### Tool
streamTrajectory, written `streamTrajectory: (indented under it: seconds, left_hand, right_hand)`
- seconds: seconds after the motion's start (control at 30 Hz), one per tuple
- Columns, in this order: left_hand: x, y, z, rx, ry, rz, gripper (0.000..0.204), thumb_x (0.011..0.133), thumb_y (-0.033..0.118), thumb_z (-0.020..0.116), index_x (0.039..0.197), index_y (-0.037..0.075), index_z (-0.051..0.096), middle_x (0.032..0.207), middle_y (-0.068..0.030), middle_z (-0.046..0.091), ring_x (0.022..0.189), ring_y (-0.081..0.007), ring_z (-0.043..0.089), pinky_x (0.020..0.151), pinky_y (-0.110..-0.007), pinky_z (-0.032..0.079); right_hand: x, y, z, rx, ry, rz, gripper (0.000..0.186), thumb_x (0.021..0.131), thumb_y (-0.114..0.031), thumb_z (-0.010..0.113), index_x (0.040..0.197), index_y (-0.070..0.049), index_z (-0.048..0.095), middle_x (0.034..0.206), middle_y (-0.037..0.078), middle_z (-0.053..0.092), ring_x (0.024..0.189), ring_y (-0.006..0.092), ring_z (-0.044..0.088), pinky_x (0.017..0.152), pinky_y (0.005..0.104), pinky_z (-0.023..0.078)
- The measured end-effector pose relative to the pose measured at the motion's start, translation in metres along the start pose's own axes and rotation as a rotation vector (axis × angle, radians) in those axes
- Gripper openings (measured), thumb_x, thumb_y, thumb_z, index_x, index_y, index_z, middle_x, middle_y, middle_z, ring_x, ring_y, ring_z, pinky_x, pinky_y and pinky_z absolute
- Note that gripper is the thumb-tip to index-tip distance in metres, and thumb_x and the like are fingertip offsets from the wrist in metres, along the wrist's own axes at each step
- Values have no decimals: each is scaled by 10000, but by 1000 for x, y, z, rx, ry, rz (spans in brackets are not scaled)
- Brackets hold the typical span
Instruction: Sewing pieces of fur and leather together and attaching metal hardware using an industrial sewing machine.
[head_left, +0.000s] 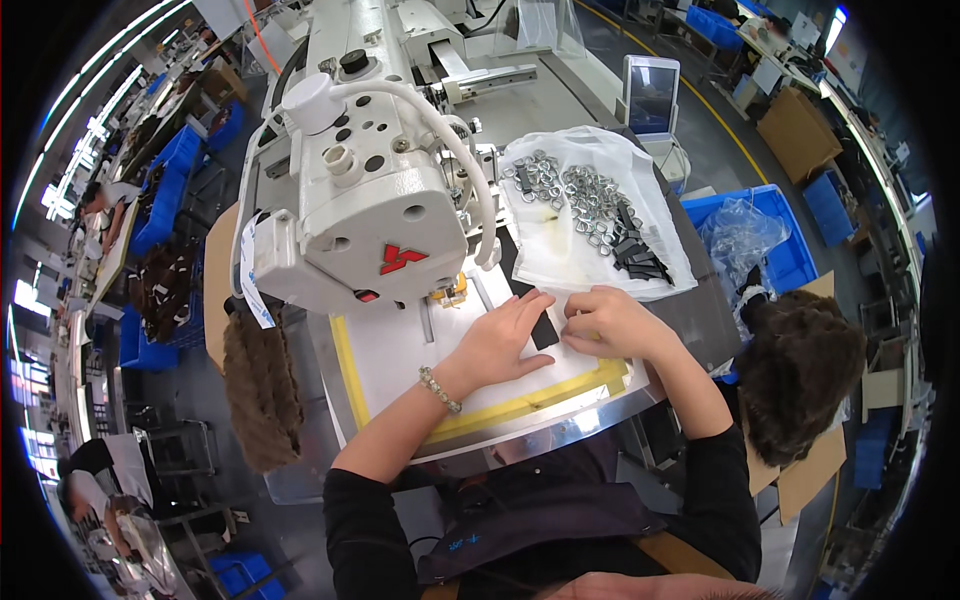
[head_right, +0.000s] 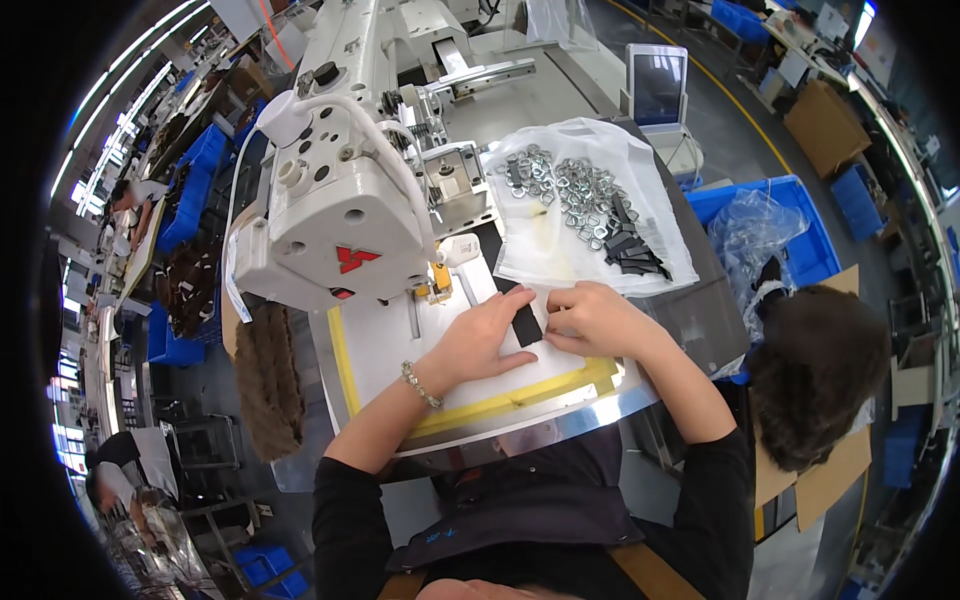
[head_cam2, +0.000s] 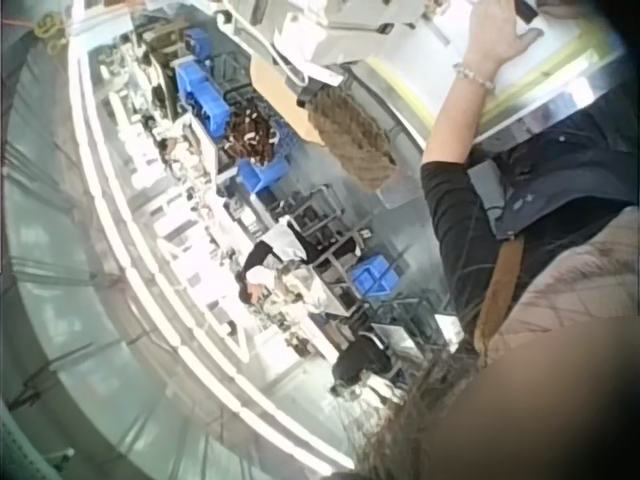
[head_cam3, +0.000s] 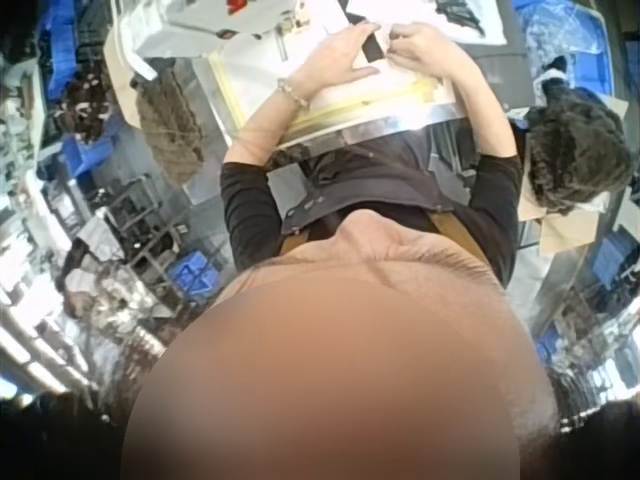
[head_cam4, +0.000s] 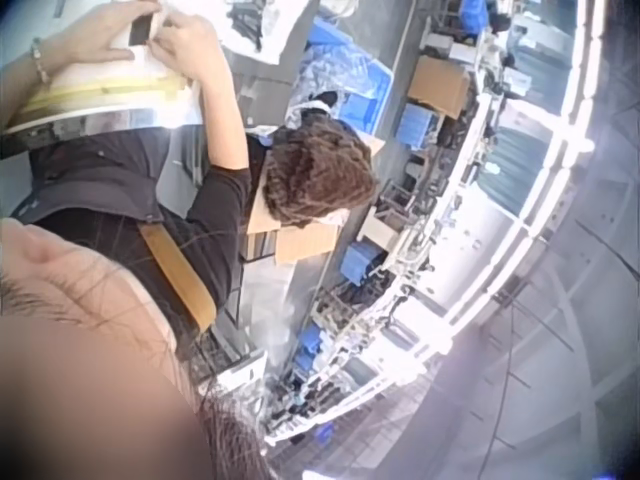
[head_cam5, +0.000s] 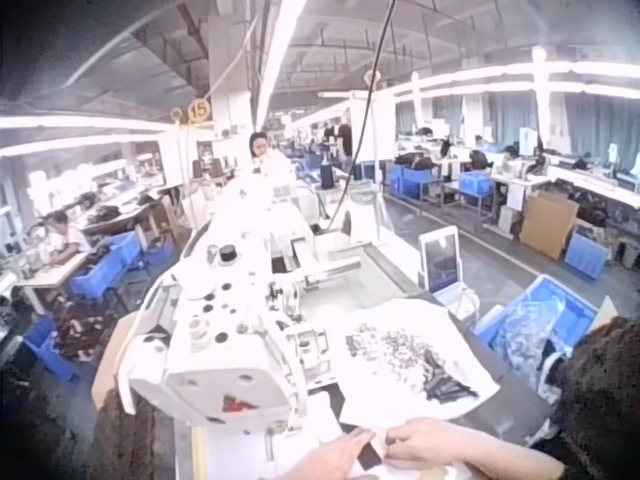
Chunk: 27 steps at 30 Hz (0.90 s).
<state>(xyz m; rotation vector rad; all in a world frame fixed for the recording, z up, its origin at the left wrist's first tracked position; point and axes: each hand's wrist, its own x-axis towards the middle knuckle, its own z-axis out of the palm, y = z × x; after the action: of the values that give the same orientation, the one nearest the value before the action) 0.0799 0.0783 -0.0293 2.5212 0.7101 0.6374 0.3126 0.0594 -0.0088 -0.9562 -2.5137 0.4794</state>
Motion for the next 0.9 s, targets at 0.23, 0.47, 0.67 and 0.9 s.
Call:
streamTrajectory:
  seconds: [0.23, 0.47, 0.67, 0.9]
  left_hand:
    - [2, -3, 3, -33, 63, -3, 670, 772, 247, 748, 1308, 23, 414, 1217, -225, 561, 1060, -376, 579, 893, -412, 492]
    - [1, -10, 12, -56, 102, -64, 431, 783, 53, 672, 1160, 14, 467, 1150, -192, 593, 1024, -342, 605, 861, -407, 508]
    - [1, -2, 5, -168, 114, -85, 375, 735, 84, 715, 1027, 28, 486, 1106, -185, 600, 987, -338, 611, 860, -390, 516]
    - [-1, -8, -2, -131, 221, -84, 299, 675, 196, 809, 824, 59, 589, 1027, -102, 632, 900, -282, 604, 812, -372, 478]
  right_hand:
    - [2, -1, 7, 32, 65, 8, 141, 726, -105, 715, 864, -100, 687, 827, 31, 575, 676, 228, 592, 631, 346, 468]
    - [10, -8, 27, 388, 225, 345, 195, 722, -2, 727, 867, -66, 614, 827, 46, 559, 621, 166, 565, 553, 283, 459]
    - [11, -11, 34, 487, 305, 363, 187, 747, 62, 677, 883, -41, 599, 931, 46, 571, 662, 135, 573, 571, 263, 467]
    - [11, -9, 37, 444, 279, 241, 151, 756, 65, 664, 862, -28, 609, 945, 46, 583, 715, 143, 598, 598, 257, 484]
